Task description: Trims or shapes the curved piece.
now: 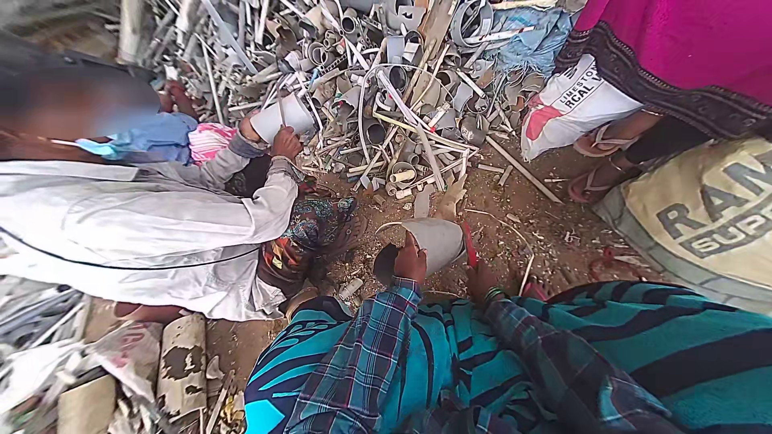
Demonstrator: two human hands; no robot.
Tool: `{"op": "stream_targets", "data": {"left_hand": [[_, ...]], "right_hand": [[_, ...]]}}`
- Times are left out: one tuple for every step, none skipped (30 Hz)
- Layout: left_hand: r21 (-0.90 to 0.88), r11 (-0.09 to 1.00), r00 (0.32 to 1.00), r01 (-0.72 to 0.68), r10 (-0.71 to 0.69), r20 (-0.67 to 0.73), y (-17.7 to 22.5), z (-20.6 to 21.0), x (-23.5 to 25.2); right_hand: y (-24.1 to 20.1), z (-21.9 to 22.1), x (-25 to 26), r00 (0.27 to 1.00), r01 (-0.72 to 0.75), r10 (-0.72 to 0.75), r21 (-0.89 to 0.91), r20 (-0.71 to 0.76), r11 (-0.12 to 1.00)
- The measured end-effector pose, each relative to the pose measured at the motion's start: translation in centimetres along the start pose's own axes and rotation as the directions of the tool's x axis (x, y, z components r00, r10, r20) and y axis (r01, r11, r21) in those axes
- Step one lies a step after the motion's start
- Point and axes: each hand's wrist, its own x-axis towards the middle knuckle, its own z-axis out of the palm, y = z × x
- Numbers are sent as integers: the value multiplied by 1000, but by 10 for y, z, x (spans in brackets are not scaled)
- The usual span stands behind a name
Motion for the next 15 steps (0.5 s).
{"op": "stream_targets", "data": {"left_hand": [[16,1000,1000,9,-9,3,0,-1,-1],[30,999,1000,19,-19,2,1,-2,0],[47,998,1000,30,-30,3,2,-4,0],[62,997,999,38,-38,7,4,-4,-1],[81,996,999,41,-42,19,7,-4,-2],[99,994,999,34,-37,32,11,-3,-3],[112,994,998,16,-22,52,14,-2,-3],[117,993,997,-7,-2,72,15,1,-4],[117,993,996,-27,17,83,15,4,-5],[115,993,996,-38,27,89,15,5,-5],[110,993,996,-37,28,87,13,5,-5],[102,994,997,-32,25,75,11,4,-4],[88,996,998,-27,21,62,9,3,-2],[74,997,999,-21,18,48,6,3,0],[69,997,999,-14,12,39,4,3,2]], "right_hand": [[-1,-3,-3,1000,8,-8,-9,15,1000],[-3,-6,-5,999,14,-13,-31,33,999],[-2,-8,-6,999,21,-19,-32,35,999],[-1,-8,-8,1000,20,-20,-25,21,999],[-1,-8,-9,999,28,-29,-20,-14,999],[-2,-8,-8,997,41,-43,-28,-57,999],[-4,-9,-8,995,46,-49,-36,-88,998],[-4,-11,-8,994,46,-50,-50,-94,998],[-4,-11,-8,996,45,-49,-62,-71,997],[-3,-8,-8,997,58,-60,-50,-45,997],[-3,-3,-10,994,101,-101,-28,-31,995],[-6,1,-15,986,165,-166,-18,-8,986],[-9,4,-20,970,243,-242,-29,18,970],[-13,5,-25,952,304,-302,-55,48,951],[-16,3,-27,946,319,-312,-94,82,943]]}}
